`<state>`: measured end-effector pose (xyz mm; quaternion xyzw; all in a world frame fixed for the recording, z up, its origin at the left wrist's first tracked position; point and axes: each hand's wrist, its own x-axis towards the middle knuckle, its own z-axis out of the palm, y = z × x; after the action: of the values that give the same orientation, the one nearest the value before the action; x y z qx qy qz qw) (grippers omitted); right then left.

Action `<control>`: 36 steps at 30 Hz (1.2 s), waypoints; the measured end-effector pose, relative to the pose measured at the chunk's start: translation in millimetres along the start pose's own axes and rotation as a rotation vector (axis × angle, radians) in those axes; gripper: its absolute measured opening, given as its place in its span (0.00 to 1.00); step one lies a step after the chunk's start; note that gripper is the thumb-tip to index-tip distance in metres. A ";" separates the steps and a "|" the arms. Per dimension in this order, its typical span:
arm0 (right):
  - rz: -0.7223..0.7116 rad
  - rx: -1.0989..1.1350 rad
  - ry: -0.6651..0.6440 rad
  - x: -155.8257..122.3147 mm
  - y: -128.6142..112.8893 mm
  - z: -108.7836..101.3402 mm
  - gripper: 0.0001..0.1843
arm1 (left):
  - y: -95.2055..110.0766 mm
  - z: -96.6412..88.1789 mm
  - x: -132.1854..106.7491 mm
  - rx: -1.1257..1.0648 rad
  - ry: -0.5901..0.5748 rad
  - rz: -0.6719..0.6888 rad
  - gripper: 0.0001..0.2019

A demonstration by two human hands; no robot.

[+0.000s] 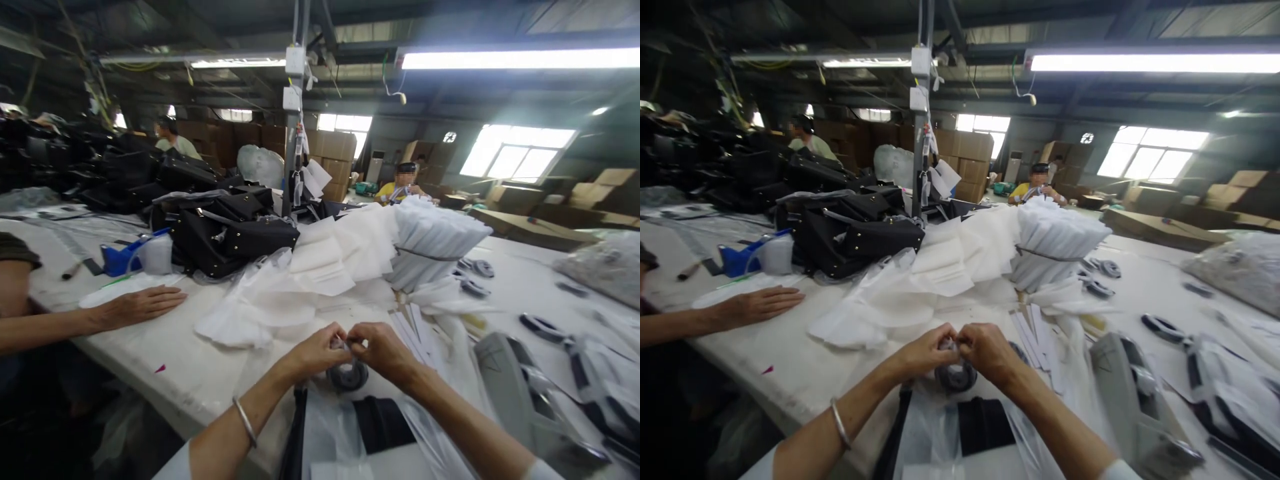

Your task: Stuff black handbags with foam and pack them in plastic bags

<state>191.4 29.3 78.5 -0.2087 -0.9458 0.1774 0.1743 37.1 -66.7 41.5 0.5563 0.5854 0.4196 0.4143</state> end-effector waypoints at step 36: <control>0.066 -0.264 -0.356 33.6 16.2 13.8 0.07 | -34.5 0.6 27.5 0.286 0.312 0.008 0.12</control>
<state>162.7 54.8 68.3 -0.2261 -0.9693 0.0915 -0.0303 26.2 -40.2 8.0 0.5399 0.6940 0.4149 0.2339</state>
